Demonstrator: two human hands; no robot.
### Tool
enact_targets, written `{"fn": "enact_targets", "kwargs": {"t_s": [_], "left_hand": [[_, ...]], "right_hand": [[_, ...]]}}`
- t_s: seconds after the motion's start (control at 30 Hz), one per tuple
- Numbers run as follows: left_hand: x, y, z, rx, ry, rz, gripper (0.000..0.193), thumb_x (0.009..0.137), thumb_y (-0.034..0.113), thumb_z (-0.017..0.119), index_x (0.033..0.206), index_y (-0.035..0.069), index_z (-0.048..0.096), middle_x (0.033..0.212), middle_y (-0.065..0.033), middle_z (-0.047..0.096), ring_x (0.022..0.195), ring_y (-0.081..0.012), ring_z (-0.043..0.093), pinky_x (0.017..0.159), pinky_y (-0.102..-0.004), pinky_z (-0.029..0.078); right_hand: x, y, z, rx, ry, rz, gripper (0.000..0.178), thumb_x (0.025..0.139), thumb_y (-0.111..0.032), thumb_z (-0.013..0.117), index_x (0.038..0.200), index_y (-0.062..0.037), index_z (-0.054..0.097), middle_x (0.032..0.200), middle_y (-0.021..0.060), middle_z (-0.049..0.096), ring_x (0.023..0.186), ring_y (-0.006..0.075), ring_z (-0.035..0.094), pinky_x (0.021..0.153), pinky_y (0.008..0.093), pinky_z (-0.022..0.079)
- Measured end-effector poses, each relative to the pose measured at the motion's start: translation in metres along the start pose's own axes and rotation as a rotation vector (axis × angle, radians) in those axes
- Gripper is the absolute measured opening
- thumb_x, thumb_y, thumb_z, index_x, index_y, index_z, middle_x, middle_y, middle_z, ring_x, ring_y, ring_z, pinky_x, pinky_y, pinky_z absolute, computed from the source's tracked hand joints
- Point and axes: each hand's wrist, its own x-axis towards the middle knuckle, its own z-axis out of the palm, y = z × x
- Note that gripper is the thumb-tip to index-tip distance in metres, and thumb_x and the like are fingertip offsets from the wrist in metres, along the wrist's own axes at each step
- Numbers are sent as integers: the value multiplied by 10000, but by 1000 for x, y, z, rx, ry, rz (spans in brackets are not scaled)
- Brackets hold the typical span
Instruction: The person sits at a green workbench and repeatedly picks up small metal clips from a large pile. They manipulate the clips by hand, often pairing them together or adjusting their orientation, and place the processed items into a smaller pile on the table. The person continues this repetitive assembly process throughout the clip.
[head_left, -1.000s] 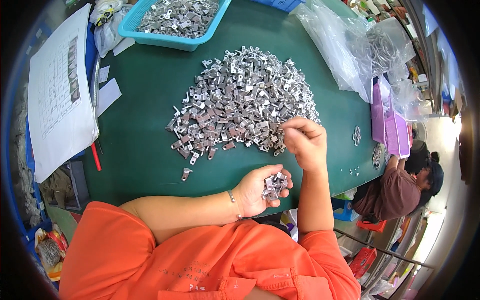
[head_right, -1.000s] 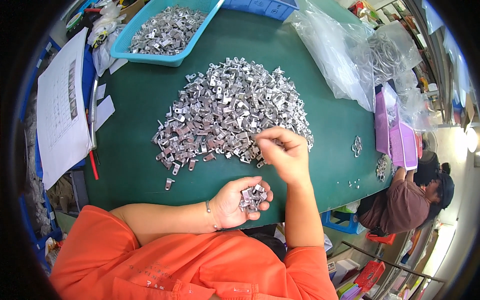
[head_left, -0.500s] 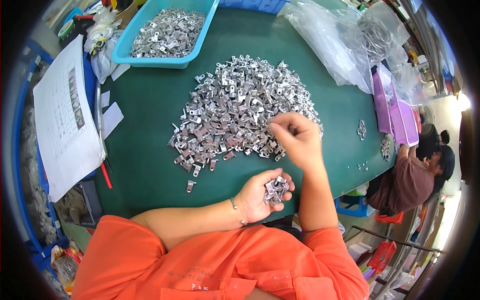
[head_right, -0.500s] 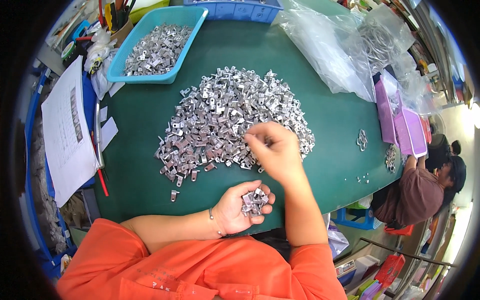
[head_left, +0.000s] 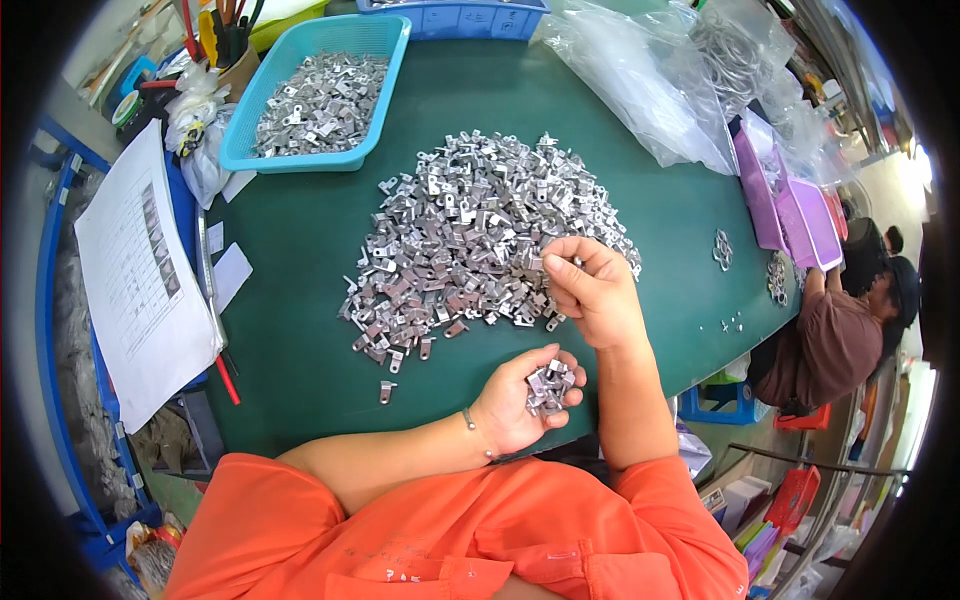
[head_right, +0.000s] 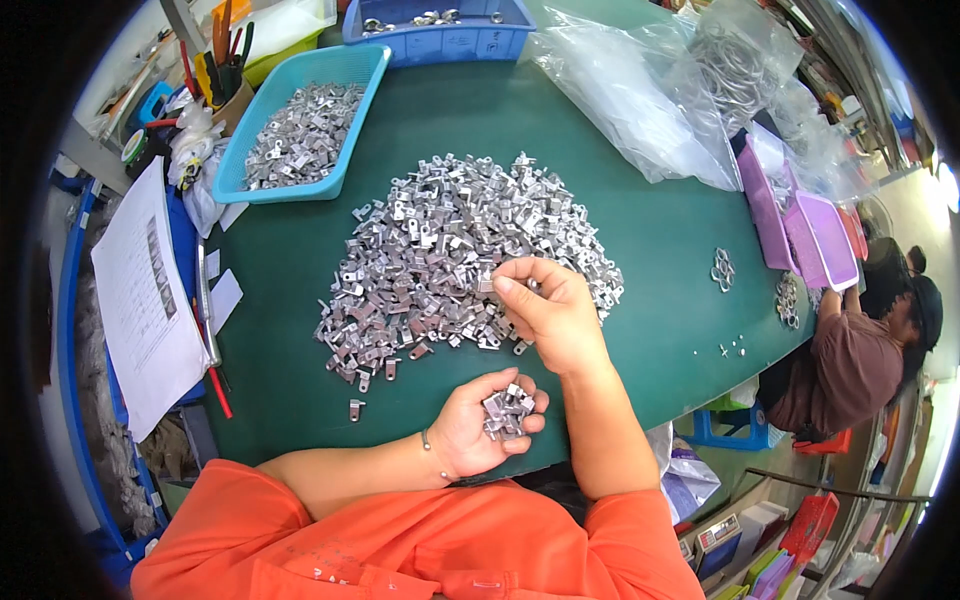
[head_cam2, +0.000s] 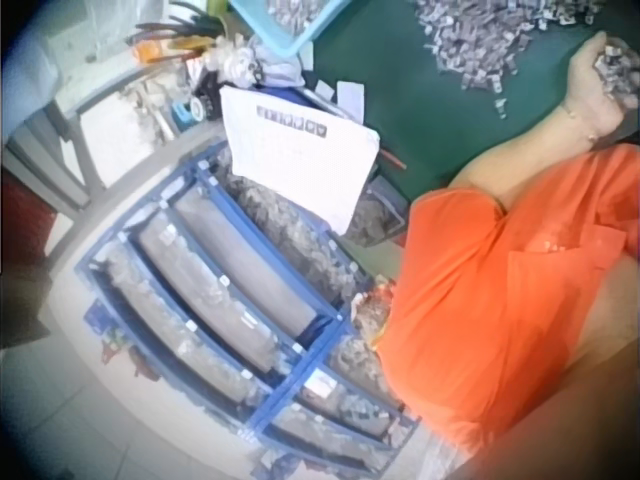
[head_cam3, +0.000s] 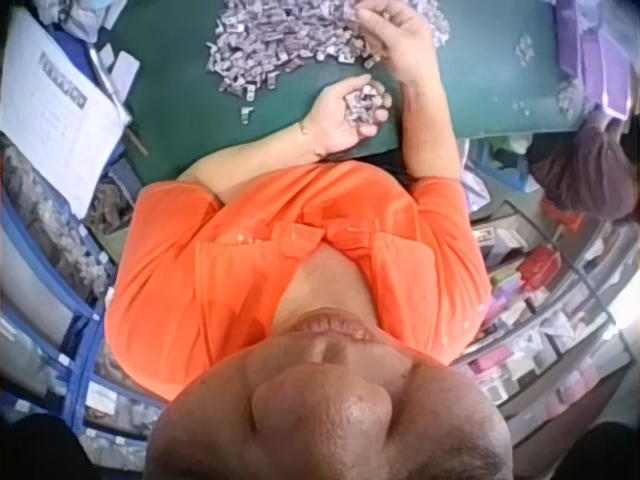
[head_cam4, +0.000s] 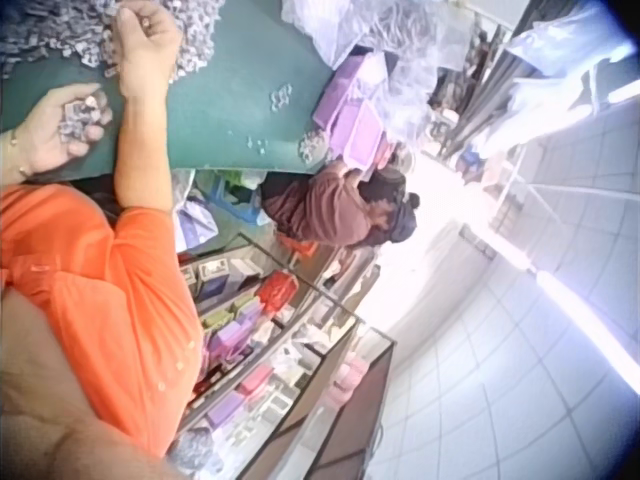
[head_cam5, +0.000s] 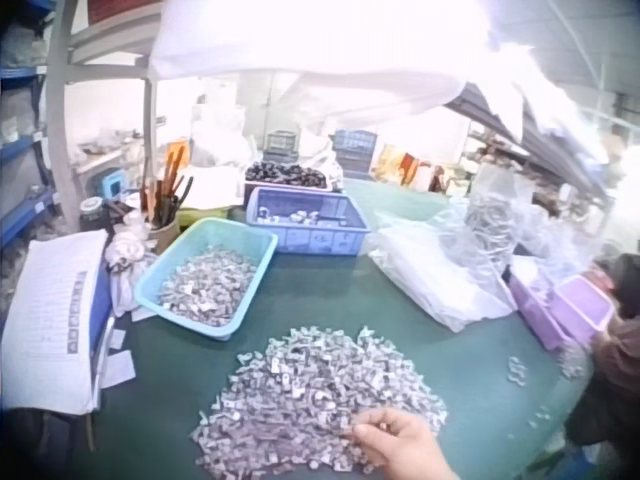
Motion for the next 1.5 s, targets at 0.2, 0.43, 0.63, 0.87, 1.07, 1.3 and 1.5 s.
{"fn": "enact_targets", "kwargs": {"t_s": [0.2,0.43,0.63,0.87,1.07,1.3,1.5], "left_hand": [[-1,0,1,29,-24,-2,243,960,329,490,941,105,583,888,-64,616,745,-177,577,531,-280,398],[-1,-1,2,-27,-29,-9,275,966,315,478,917,74,603,924,-110,576,758,-215,530,503,-280,378],[-1,0,-1,-21,-20,13,272,964,316,483,919,77,605,929,-112,585,761,-215,536,505,-284,376],[0,0,0,-18,-43,6,269,962,319,489,916,83,609,929,-110,589,758,-214,547,500,-285,382],[0,0,-1,-25,-26,-1,286,968,321,477,895,87,625,931,-109,598,755,-217,549,500,-288,388],[-1,1,2,-23,-18,6,288,970,313,471,892,81,624,929,-113,598,749,-220,543,499,-287,390],[-1,2,1,-32,-10,5,287,971,311,471,895,77,620,925,-114,592,749,-221,540,499,-286,391]], "right_hand": [[0,-3,-9,361,-171,87,96,906,-68,594,981,-9,584,689,-18,462,521,53,366,410,179,246],[2,-10,-16,11,41,-142,83,868,-87,625,863,-5,629,724,14,563,581,93,484,445,232,370],[12,11,26,-1298,337,-551,124,764,-177,729,797,-65,688,754,113,609,672,331,622,610,402,505],[5,-4,1,-97,133,16,44,819,-68,635,839,-30,630,616,20,547,480,75,450,397,214,290],[11,0,-17,758,-69,308,119,874,-124,526,822,-18,538,702,97,536,420,72,357,344,196,257],[11,4,-22,772,-179,149,140,889,-130,505,863,-1,553,720,108,545,440,75,372,351,188,287],[7,2,-21,461,-109,-89,133,899,-41,583,1017,11,615,912,177,651,505,65,448,386,164,323]]}}
